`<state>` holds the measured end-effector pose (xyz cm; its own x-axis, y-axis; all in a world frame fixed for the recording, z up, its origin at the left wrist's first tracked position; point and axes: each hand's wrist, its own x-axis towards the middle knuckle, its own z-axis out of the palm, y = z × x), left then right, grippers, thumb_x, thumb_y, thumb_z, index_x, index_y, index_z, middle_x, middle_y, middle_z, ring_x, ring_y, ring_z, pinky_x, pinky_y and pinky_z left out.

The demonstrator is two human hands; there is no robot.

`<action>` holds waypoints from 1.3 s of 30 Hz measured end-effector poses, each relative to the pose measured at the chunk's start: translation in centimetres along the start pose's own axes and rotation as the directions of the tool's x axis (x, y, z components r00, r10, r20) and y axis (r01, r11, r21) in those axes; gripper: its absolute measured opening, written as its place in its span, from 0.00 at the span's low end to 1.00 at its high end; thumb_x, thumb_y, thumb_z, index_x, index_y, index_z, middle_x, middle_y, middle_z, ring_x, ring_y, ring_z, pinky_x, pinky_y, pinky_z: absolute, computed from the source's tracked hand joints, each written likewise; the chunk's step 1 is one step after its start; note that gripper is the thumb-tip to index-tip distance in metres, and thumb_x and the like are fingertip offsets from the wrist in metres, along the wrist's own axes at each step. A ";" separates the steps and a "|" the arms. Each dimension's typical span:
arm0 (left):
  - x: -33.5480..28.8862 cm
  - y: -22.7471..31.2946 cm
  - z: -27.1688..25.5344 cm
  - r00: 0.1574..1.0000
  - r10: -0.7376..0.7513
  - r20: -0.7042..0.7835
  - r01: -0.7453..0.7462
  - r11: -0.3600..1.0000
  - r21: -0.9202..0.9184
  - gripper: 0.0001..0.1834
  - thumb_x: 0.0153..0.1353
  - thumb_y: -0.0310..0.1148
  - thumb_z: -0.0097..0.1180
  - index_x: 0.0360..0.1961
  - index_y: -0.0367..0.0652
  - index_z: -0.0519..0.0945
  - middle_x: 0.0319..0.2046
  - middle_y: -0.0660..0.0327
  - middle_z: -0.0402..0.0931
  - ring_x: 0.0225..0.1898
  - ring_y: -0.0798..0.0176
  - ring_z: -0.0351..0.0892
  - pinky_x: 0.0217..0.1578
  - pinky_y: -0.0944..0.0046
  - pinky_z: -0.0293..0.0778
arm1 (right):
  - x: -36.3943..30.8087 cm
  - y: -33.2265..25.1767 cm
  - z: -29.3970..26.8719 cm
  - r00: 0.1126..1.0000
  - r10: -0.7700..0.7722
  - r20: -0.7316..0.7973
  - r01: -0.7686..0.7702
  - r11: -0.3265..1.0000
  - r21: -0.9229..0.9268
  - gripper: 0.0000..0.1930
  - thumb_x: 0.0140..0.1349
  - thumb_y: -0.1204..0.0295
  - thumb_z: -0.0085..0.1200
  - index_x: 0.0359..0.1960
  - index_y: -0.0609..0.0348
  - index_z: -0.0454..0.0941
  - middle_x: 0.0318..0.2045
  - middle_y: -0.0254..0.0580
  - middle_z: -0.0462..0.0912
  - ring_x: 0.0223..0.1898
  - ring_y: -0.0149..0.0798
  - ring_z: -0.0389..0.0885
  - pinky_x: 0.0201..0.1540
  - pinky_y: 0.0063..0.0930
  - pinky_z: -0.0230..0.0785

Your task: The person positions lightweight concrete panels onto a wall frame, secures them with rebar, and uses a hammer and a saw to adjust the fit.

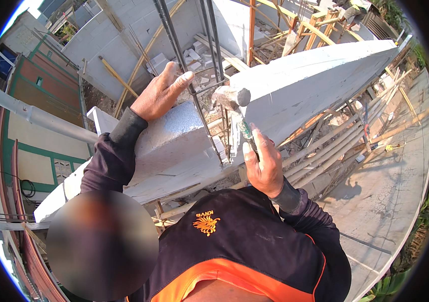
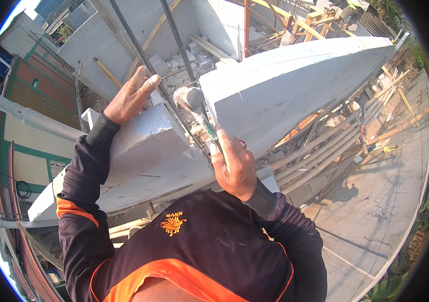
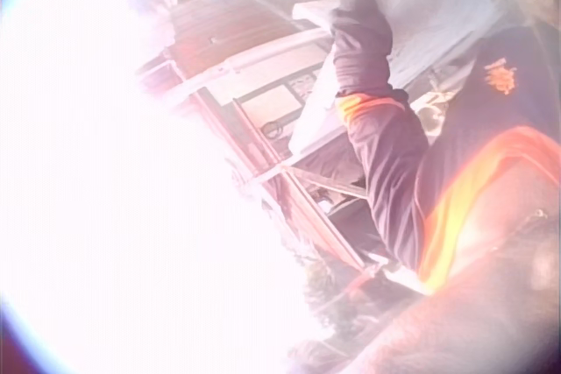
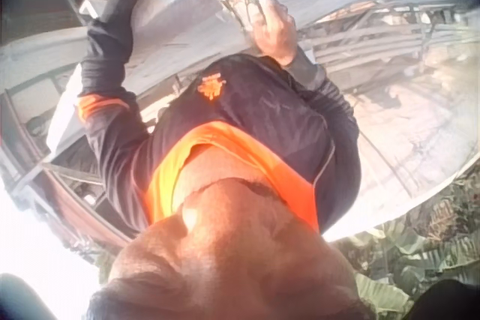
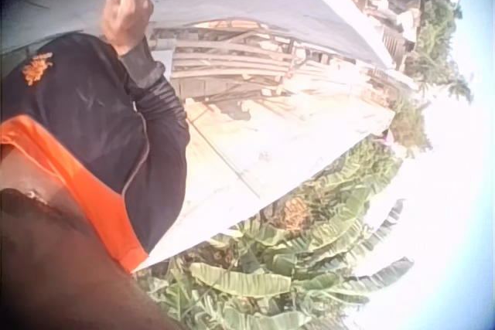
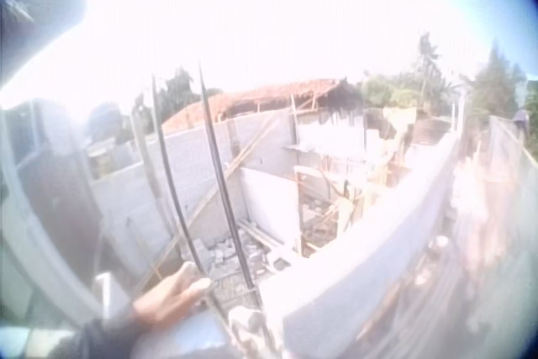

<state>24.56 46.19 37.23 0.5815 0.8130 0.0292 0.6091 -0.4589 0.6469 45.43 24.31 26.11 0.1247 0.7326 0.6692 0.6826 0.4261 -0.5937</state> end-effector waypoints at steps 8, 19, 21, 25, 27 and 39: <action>0.5 -0.8 0.2 0.991 0.130 0.014 -0.130 0.991 0.033 0.45 0.70 0.66 0.43 0.62 0.26 0.63 0.41 0.37 0.77 0.37 0.55 0.82 0.36 0.56 0.79 | 5.7 -0.4 -5.7 0.987 -0.057 0.148 0.105 0.933 -0.344 0.26 0.65 0.78 0.56 0.65 0.67 0.68 0.46 0.61 0.83 0.42 0.58 0.84 0.45 0.43 0.76; 1.4 -1.8 1.1 0.975 0.221 -0.034 -0.219 0.974 0.065 0.43 0.70 0.66 0.42 0.56 0.28 0.67 0.39 0.34 0.78 0.40 0.45 0.83 0.42 0.50 0.79 | 5.6 -1.1 -6.7 0.975 -0.004 0.221 0.096 0.908 -0.408 0.27 0.62 0.81 0.55 0.66 0.62 0.70 0.38 0.57 0.82 0.37 0.58 0.82 0.42 0.46 0.73; 1.1 -1.9 1.5 0.976 0.215 -0.039 -0.213 0.976 0.050 0.42 0.71 0.66 0.42 0.56 0.28 0.67 0.38 0.34 0.78 0.40 0.43 0.83 0.43 0.49 0.78 | 6.2 -1.1 -6.8 0.981 -0.114 0.157 0.171 0.888 -0.426 0.28 0.62 0.81 0.56 0.66 0.62 0.70 0.39 0.58 0.82 0.38 0.58 0.82 0.43 0.46 0.73; 0.6 -0.3 0.2 0.989 0.141 0.034 -0.143 0.988 0.063 0.41 0.70 0.66 0.42 0.52 0.29 0.67 0.35 0.33 0.78 0.42 0.41 0.83 0.43 0.47 0.77 | 5.6 -0.8 -7.6 0.979 -0.058 0.194 0.140 0.887 -0.440 0.26 0.64 0.80 0.55 0.65 0.67 0.69 0.48 0.62 0.82 0.46 0.59 0.83 0.48 0.44 0.75; 0.7 -0.4 0.5 0.986 0.168 0.020 -0.169 0.984 0.059 0.41 0.71 0.66 0.43 0.53 0.29 0.67 0.36 0.33 0.78 0.43 0.41 0.83 0.45 0.47 0.77 | 5.2 -0.7 -7.7 0.963 0.039 0.268 0.084 0.898 -0.431 0.24 0.66 0.79 0.54 0.65 0.68 0.70 0.50 0.63 0.81 0.48 0.58 0.83 0.48 0.41 0.75; 1.1 -1.6 1.4 0.952 0.289 -0.105 -0.280 0.956 0.091 0.37 0.72 0.61 0.43 0.48 0.28 0.69 0.29 0.37 0.78 0.34 0.43 0.84 0.35 0.50 0.79 | 3.7 -0.2 -7.5 0.985 -0.047 0.165 0.100 0.939 -0.330 0.23 0.66 0.78 0.54 0.63 0.71 0.70 0.48 0.62 0.83 0.44 0.56 0.85 0.49 0.40 0.75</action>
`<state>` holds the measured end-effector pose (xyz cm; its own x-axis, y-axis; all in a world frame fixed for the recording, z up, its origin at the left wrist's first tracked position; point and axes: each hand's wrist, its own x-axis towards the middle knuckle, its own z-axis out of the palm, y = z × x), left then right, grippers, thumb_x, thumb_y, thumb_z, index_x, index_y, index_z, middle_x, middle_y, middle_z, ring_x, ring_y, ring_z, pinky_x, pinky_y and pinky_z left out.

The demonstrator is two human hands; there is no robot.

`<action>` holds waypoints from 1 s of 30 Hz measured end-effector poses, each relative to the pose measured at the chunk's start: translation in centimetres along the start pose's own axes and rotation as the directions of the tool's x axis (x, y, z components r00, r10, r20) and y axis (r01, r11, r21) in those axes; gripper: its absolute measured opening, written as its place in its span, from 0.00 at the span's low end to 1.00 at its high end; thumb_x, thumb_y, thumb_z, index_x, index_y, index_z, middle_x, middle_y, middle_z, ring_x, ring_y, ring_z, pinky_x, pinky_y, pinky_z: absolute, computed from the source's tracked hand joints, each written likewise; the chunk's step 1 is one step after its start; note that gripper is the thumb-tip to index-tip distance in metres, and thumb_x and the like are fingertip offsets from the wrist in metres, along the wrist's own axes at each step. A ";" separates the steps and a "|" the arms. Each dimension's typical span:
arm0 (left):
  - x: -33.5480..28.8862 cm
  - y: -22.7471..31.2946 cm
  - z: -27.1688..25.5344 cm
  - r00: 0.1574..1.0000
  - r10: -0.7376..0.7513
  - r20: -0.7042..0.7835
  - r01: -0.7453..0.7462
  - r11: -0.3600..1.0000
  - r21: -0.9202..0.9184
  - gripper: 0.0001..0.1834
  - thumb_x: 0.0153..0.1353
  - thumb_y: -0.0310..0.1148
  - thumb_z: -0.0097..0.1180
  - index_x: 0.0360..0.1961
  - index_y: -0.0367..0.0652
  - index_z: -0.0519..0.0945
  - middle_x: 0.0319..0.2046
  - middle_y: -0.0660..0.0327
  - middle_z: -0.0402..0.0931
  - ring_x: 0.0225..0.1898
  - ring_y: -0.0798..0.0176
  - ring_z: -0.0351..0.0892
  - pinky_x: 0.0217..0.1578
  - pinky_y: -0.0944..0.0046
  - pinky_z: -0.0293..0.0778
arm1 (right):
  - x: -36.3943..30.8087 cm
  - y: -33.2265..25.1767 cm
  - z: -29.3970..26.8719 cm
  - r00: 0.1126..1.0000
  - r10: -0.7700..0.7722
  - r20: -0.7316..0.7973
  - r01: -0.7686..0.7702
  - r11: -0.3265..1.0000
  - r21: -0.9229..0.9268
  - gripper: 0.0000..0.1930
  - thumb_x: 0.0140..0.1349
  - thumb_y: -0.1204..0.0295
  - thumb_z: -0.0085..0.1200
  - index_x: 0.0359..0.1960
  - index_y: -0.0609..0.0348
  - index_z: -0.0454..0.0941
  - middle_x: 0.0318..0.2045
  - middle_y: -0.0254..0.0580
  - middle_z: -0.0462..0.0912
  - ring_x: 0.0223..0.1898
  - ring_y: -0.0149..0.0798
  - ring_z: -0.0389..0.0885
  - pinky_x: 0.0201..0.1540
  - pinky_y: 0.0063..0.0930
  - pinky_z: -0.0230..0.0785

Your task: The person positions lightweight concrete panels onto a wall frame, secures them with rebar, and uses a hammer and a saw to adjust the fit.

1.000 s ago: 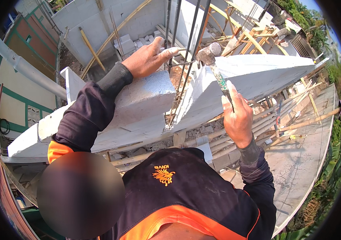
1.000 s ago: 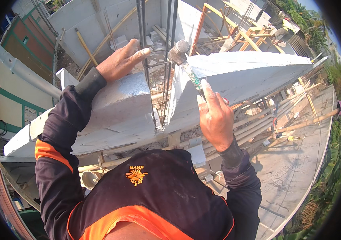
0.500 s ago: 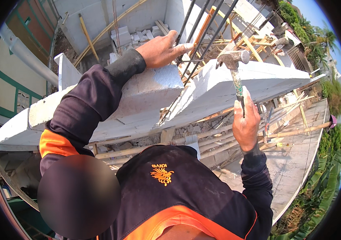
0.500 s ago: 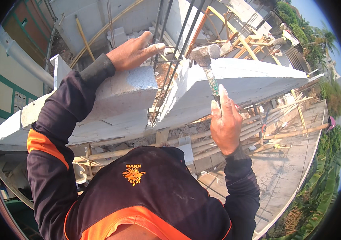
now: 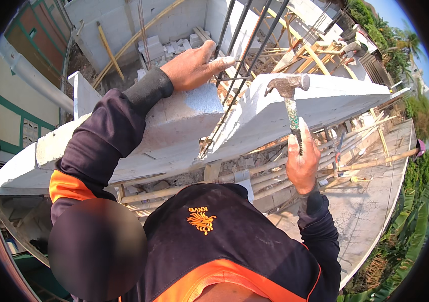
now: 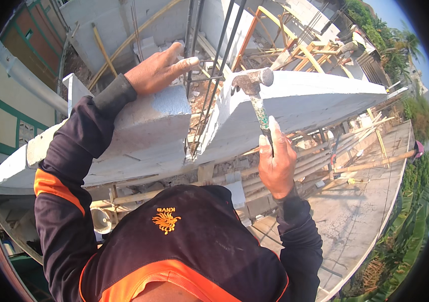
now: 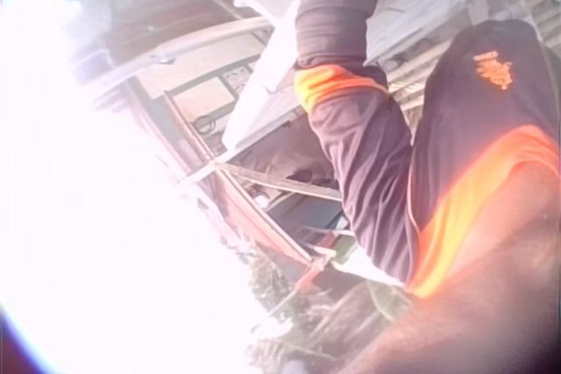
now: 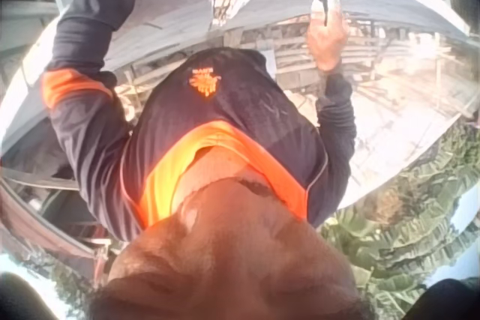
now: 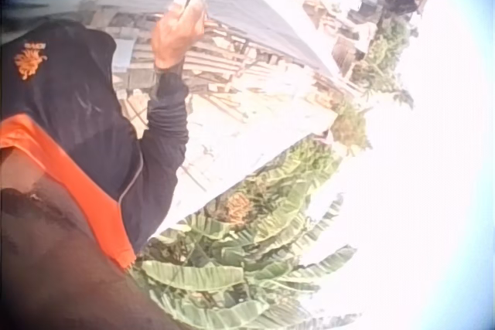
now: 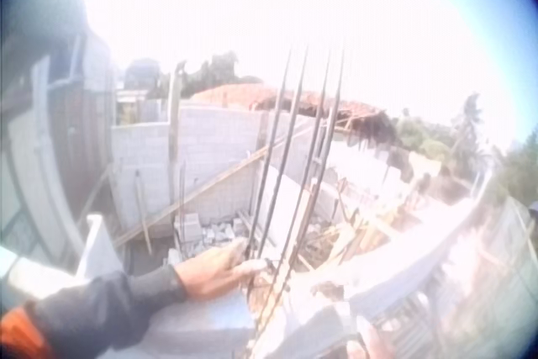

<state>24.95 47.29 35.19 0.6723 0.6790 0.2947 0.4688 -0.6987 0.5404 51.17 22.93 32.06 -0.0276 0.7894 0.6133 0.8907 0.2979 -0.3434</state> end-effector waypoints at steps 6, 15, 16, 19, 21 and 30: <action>0.2 0.9 -0.7 0.983 -0.117 0.139 0.119 0.993 -0.007 0.41 0.71 0.65 0.42 0.58 0.30 0.67 0.34 0.39 0.78 0.37 0.50 0.84 0.40 0.51 0.79 | -0.8 0.5 -0.1 0.994 -0.064 -0.088 0.061 0.998 -0.028 0.22 0.66 0.78 0.56 0.61 0.71 0.71 0.49 0.60 0.83 0.45 0.55 0.85 0.50 0.41 0.75; 0.1 0.4 -0.8 0.989 -0.104 0.101 0.107 0.994 -0.021 0.42 0.71 0.66 0.42 0.58 0.30 0.66 0.33 0.42 0.77 0.35 0.53 0.82 0.37 0.53 0.78 | 0.2 -0.4 -0.5 0.986 0.163 0.023 -0.164 0.982 0.090 0.23 0.67 0.78 0.54 0.63 0.71 0.70 0.48 0.63 0.83 0.47 0.59 0.84 0.48 0.41 0.76; 0.1 0.6 -0.9 0.983 -0.125 0.133 0.129 0.991 -0.023 0.42 0.71 0.66 0.42 0.58 0.30 0.66 0.32 0.42 0.77 0.35 0.53 0.82 0.37 0.53 0.78 | -0.1 -0.5 -0.4 0.987 0.160 0.025 -0.162 0.983 0.090 0.23 0.67 0.78 0.54 0.63 0.71 0.70 0.48 0.63 0.83 0.47 0.59 0.84 0.48 0.41 0.76; 0.2 1.2 -1.2 0.973 -0.160 0.169 0.162 0.987 0.000 0.41 0.71 0.66 0.42 0.57 0.30 0.67 0.30 0.43 0.77 0.34 0.54 0.82 0.37 0.52 0.78 | -0.3 -0.5 -0.1 0.977 0.153 -0.149 -0.125 0.975 0.182 0.23 0.67 0.78 0.54 0.63 0.70 0.70 0.48 0.63 0.82 0.47 0.60 0.83 0.49 0.43 0.76; 0.1 1.0 -0.9 0.976 -0.152 0.153 0.157 0.988 -0.016 0.40 0.71 0.66 0.42 0.55 0.31 0.67 0.29 0.44 0.76 0.34 0.54 0.82 0.36 0.52 0.77 | 0.4 -0.4 -0.3 0.999 0.054 0.006 -0.054 0.999 0.001 0.23 0.66 0.79 0.54 0.63 0.69 0.71 0.48 0.63 0.82 0.47 0.60 0.83 0.49 0.44 0.75; 0.0 0.7 -1.1 0.980 -0.140 0.142 0.146 0.989 -0.033 0.43 0.70 0.67 0.43 0.57 0.30 0.67 0.31 0.41 0.79 0.35 0.52 0.84 0.38 0.52 0.78 | 3.7 -1.1 -0.5 0.999 0.023 0.022 -0.022 0.997 -0.069 0.22 0.65 0.77 0.56 0.61 0.67 0.73 0.46 0.63 0.83 0.46 0.61 0.83 0.48 0.44 0.75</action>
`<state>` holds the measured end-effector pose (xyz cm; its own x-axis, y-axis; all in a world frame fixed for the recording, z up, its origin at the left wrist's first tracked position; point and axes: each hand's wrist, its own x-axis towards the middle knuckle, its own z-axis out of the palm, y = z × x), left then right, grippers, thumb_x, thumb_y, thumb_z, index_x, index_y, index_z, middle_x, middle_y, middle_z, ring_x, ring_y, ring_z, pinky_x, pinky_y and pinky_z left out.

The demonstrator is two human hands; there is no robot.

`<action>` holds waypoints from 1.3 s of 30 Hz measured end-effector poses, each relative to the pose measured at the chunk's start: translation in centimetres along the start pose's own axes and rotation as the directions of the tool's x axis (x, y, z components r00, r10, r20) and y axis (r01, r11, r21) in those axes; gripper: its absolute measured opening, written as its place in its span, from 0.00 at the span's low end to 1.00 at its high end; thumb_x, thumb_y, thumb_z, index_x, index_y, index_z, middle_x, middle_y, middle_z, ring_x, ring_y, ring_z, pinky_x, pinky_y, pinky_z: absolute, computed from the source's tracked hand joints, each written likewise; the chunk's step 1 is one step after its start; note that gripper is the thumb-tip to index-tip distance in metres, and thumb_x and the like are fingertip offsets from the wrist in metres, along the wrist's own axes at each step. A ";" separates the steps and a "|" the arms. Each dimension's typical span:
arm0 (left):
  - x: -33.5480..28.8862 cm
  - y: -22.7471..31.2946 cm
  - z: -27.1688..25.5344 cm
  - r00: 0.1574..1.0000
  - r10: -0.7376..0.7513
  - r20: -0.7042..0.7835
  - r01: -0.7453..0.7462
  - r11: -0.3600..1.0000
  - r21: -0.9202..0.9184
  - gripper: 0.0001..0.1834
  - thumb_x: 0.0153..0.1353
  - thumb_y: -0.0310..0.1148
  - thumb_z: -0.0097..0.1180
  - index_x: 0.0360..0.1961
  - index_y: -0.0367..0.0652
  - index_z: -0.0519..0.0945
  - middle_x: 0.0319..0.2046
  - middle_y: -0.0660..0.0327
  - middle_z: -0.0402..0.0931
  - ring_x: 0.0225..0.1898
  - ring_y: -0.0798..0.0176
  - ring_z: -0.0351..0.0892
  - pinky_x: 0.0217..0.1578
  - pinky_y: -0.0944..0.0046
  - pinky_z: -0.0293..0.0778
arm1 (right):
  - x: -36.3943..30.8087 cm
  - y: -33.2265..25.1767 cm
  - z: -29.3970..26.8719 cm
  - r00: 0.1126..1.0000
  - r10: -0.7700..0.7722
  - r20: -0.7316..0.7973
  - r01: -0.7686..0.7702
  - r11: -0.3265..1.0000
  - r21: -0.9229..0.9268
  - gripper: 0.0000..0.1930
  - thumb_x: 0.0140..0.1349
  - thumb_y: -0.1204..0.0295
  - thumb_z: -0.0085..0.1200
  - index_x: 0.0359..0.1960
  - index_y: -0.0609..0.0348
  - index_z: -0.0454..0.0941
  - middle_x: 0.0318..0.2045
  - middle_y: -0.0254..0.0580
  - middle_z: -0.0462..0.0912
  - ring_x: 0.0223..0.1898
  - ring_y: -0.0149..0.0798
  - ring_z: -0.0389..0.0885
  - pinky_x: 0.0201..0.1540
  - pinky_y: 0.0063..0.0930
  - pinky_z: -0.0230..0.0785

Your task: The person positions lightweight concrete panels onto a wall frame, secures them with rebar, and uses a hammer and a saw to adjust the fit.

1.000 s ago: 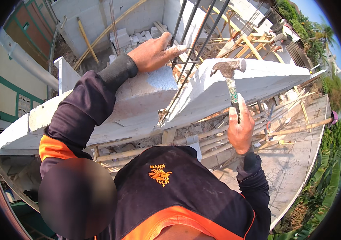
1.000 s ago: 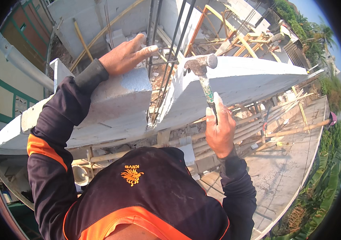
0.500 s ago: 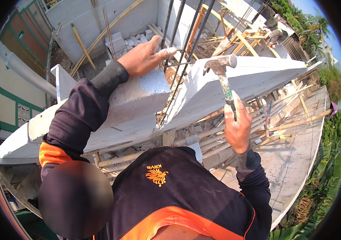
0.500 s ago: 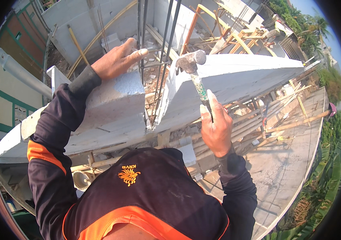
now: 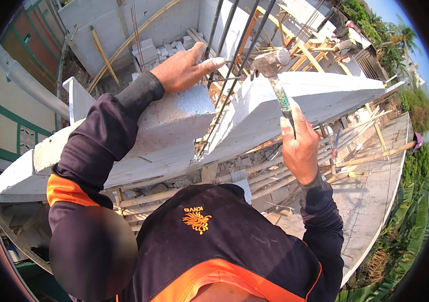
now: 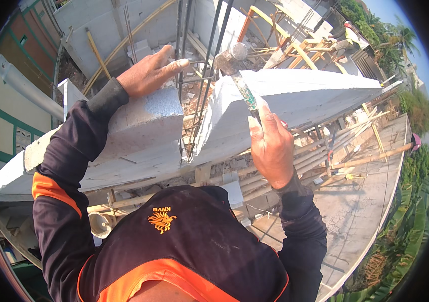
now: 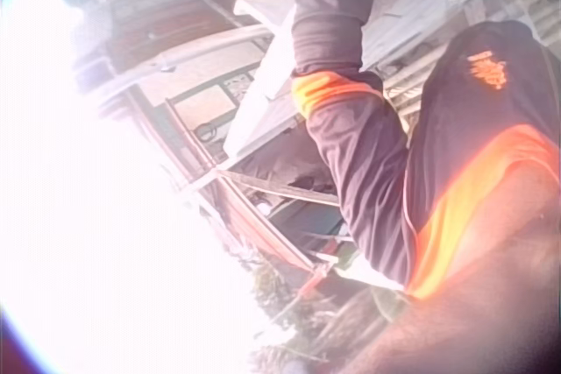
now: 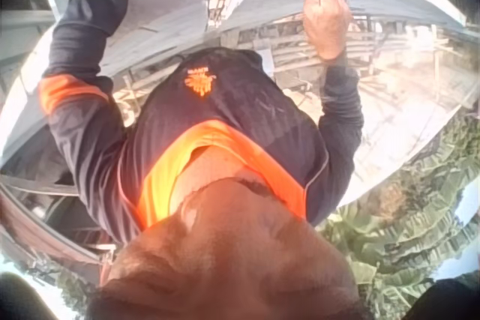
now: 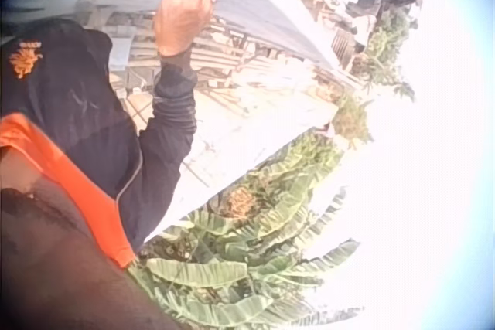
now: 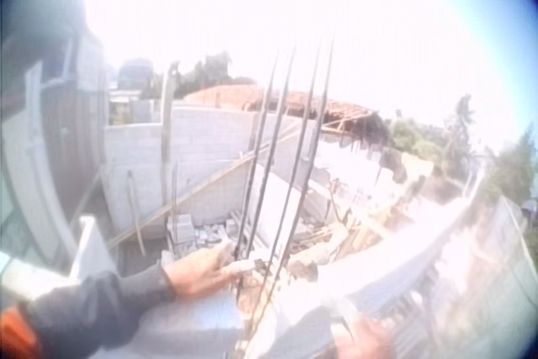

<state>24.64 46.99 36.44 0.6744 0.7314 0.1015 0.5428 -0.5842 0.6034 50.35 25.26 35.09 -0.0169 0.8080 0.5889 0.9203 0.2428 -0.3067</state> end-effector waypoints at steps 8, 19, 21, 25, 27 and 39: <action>-0.5 1.1 0.0 1.000 0.014 -0.006 -0.014 1.000 0.003 0.45 0.69 0.66 0.45 0.59 0.25 0.67 0.33 0.37 0.79 0.37 0.48 0.84 0.40 0.51 0.78 | -0.1 0.6 0.5 0.980 0.197 0.004 -0.195 0.967 0.165 0.22 0.68 0.76 0.51 0.62 0.73 0.69 0.48 0.66 0.81 0.49 0.61 0.83 0.51 0.44 0.74; -0.2 0.3 0.3 0.999 0.047 -0.022 -0.047 0.999 0.018 0.49 0.69 0.66 0.46 0.65 0.22 0.62 0.31 0.40 0.81 0.37 0.48 0.85 0.41 0.51 0.79 | 0.6 -0.6 0.0 0.968 0.238 0.084 -0.251 0.945 0.209 0.22 0.68 0.77 0.51 0.62 0.72 0.69 0.45 0.66 0.82 0.47 0.63 0.83 0.49 0.45 0.74; -0.1 -0.1 0.6 0.999 0.044 -0.012 -0.043 0.999 0.015 0.50 0.68 0.67 0.47 0.66 0.22 0.62 0.31 0.40 0.81 0.36 0.48 0.85 0.41 0.51 0.79 | 0.5 -0.6 0.0 0.974 0.219 0.062 -0.227 0.951 0.210 0.21 0.67 0.77 0.52 0.61 0.72 0.70 0.46 0.66 0.82 0.48 0.65 0.82 0.50 0.46 0.74; -0.2 -0.3 0.3 0.991 0.116 -0.060 -0.110 0.989 0.095 0.46 0.69 0.66 0.45 0.61 0.25 0.66 0.28 0.40 0.80 0.34 0.47 0.85 0.39 0.50 0.79 | 0.3 -0.6 0.4 0.972 0.220 0.087 -0.234 0.948 0.218 0.22 0.66 0.78 0.52 0.61 0.72 0.70 0.46 0.66 0.82 0.49 0.65 0.81 0.50 0.47 0.74; -0.2 0.1 0.3 0.998 0.058 -0.013 -0.056 0.992 0.116 0.44 0.70 0.65 0.45 0.60 0.26 0.66 0.28 0.40 0.79 0.33 0.46 0.85 0.38 0.50 0.79 | -0.1 -0.5 0.9 0.992 0.122 0.014 -0.123 0.981 0.148 0.22 0.65 0.79 0.52 0.61 0.70 0.71 0.48 0.65 0.81 0.49 0.63 0.82 0.50 0.46 0.74; 1.0 -0.8 1.0 0.992 0.088 -0.095 -0.083 0.995 0.054 0.36 0.71 0.62 0.45 0.55 0.32 0.66 0.30 0.37 0.79 0.36 0.42 0.85 0.37 0.48 0.79 | -1.2 -2.7 1.7 0.995 -0.030 0.096 0.042 0.992 -0.122 0.27 0.60 0.82 0.53 0.64 0.65 0.69 0.36 0.54 0.78 0.35 0.59 0.79 0.40 0.47 0.71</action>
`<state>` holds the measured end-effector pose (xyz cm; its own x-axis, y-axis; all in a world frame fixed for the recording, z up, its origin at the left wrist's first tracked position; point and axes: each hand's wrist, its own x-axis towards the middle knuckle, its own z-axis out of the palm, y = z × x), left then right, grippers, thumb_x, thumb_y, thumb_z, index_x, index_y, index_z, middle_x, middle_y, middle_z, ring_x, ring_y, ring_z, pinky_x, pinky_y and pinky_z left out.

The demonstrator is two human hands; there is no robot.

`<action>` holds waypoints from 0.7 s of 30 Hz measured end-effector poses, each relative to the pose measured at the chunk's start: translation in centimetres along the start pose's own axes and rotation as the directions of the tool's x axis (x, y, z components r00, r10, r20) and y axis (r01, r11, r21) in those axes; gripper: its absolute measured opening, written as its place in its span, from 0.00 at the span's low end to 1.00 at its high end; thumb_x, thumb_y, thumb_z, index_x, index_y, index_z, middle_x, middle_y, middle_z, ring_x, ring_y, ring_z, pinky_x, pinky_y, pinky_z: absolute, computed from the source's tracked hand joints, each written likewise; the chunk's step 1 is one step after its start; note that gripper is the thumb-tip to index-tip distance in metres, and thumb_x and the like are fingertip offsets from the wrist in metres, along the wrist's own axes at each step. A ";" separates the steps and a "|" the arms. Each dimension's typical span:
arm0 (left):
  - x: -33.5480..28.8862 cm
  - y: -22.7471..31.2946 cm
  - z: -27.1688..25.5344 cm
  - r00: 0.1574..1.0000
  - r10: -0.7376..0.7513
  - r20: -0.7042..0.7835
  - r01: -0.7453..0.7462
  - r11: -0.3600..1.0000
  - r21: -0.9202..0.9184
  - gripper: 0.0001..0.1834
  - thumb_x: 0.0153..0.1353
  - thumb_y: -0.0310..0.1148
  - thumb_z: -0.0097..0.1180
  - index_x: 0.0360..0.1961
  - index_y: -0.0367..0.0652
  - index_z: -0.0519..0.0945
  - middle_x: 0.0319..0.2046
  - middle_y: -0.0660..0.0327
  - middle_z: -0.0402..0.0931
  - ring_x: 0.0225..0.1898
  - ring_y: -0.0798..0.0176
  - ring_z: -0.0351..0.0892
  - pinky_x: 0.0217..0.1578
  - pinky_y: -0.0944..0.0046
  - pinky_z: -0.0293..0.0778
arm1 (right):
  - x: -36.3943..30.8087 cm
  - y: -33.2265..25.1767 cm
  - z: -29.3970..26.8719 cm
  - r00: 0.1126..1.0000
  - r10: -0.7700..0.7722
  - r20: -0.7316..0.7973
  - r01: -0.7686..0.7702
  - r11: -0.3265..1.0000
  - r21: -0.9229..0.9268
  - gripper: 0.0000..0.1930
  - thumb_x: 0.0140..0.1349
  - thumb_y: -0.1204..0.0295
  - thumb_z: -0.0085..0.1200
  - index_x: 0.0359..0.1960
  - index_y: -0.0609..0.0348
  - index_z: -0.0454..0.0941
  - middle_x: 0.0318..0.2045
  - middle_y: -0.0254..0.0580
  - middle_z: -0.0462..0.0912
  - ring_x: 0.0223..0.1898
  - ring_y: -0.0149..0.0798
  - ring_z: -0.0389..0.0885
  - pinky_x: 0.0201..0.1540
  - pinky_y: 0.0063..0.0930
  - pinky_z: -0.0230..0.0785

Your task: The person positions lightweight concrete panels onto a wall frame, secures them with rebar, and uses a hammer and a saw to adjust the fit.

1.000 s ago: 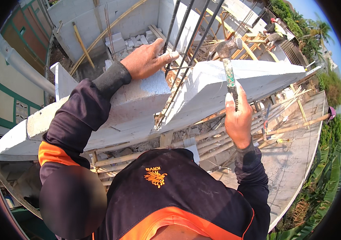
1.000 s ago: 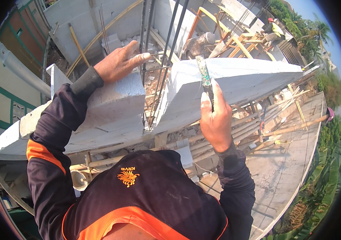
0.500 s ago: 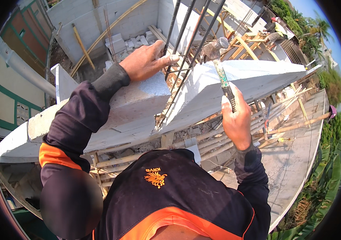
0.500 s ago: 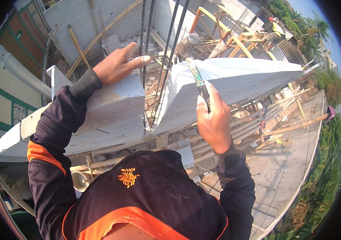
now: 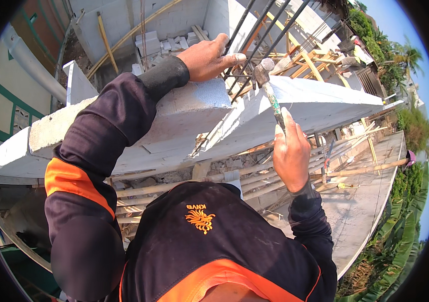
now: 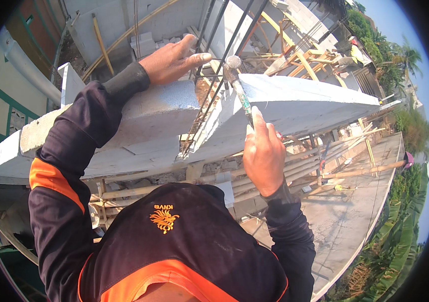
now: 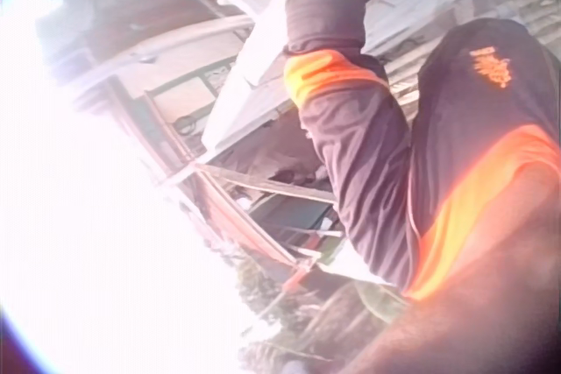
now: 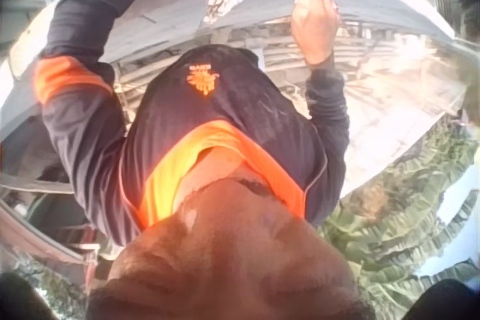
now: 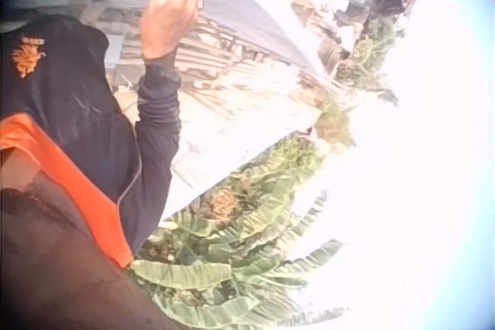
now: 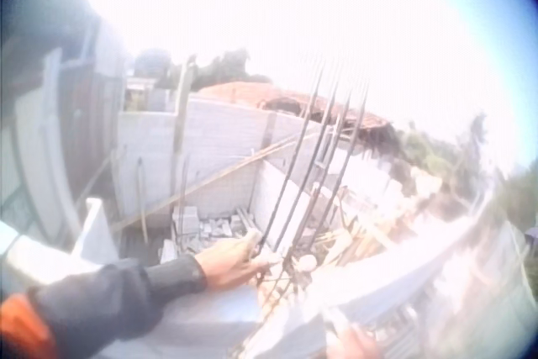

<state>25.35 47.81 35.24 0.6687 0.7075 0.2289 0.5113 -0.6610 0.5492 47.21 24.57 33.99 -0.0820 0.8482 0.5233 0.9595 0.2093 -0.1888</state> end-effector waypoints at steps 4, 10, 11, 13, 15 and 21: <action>-0.3 -0.3 0.2 0.993 0.095 -0.065 -0.096 0.995 -0.006 0.39 0.71 0.63 0.44 0.50 0.28 0.68 0.27 0.37 0.79 0.31 0.42 0.85 0.32 0.47 0.80 | 0.0 -1.3 0.5 0.997 0.052 -0.052 -0.050 0.998 0.032 0.28 0.60 0.82 0.52 0.65 0.64 0.69 0.37 0.56 0.78 0.36 0.60 0.79 0.41 0.48 0.71; 0.4 0.0 0.8 0.990 0.103 -0.097 -0.102 0.995 0.016 0.35 0.71 0.63 0.45 0.47 0.32 0.67 0.25 0.40 0.78 0.32 0.42 0.85 0.34 0.48 0.79 | -1.4 0.0 0.9 0.999 0.052 0.004 -0.052 0.996 0.078 0.25 0.66 0.78 0.49 0.66 0.67 0.67 0.50 0.63 0.80 0.50 0.63 0.80 0.51 0.45 0.73; 0.4 -0.1 0.9 0.984 0.140 -0.109 -0.137 0.990 0.034 0.35 0.71 0.62 0.45 0.47 0.32 0.67 0.26 0.39 0.79 0.32 0.42 0.85 0.35 0.48 0.79 | -1.9 -0.2 0.6 0.989 0.148 -0.001 -0.145 0.973 0.180 0.24 0.69 0.77 0.48 0.66 0.68 0.66 0.55 0.65 0.78 0.54 0.61 0.80 0.54 0.43 0.72; 0.1 -0.3 0.8 0.990 0.108 -0.093 -0.107 0.994 0.015 0.34 0.72 0.61 0.45 0.48 0.32 0.66 0.27 0.39 0.79 0.33 0.41 0.85 0.34 0.48 0.79 | -1.9 0.2 0.6 0.973 0.188 -0.135 -0.154 0.962 0.227 0.23 0.70 0.76 0.47 0.66 0.69 0.66 0.54 0.63 0.78 0.52 0.57 0.81 0.52 0.41 0.73; -0.2 0.5 0.7 0.997 0.052 -0.054 -0.054 0.998 -0.019 0.33 0.73 0.60 0.45 0.49 0.32 0.66 0.29 0.37 0.79 0.35 0.41 0.84 0.35 0.47 0.78 | -1.7 1.2 -0.5 0.896 0.337 -0.289 -0.207 0.893 0.399 0.22 0.72 0.75 0.45 0.66 0.67 0.65 0.46 0.50 0.80 0.40 0.37 0.80 0.41 0.30 0.74; -0.5 1.0 -0.4 0.992 0.127 -0.004 -0.128 0.991 -0.042 0.32 0.74 0.58 0.43 0.47 0.32 0.65 0.32 0.36 0.76 0.37 0.42 0.81 0.39 0.48 0.74 | 0.7 11.1 -4.5 0.700 0.694 -0.167 -0.339 0.529 0.778 0.26 0.71 0.75 0.47 0.69 0.60 0.59 0.32 0.35 0.74 0.24 0.23 0.69 0.22 0.20 0.64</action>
<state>25.35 46.87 35.99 0.7260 0.6185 0.3006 0.3988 -0.7347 0.5487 59.00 25.35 35.99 0.6535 0.6581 0.3740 0.3257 0.2015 -0.9237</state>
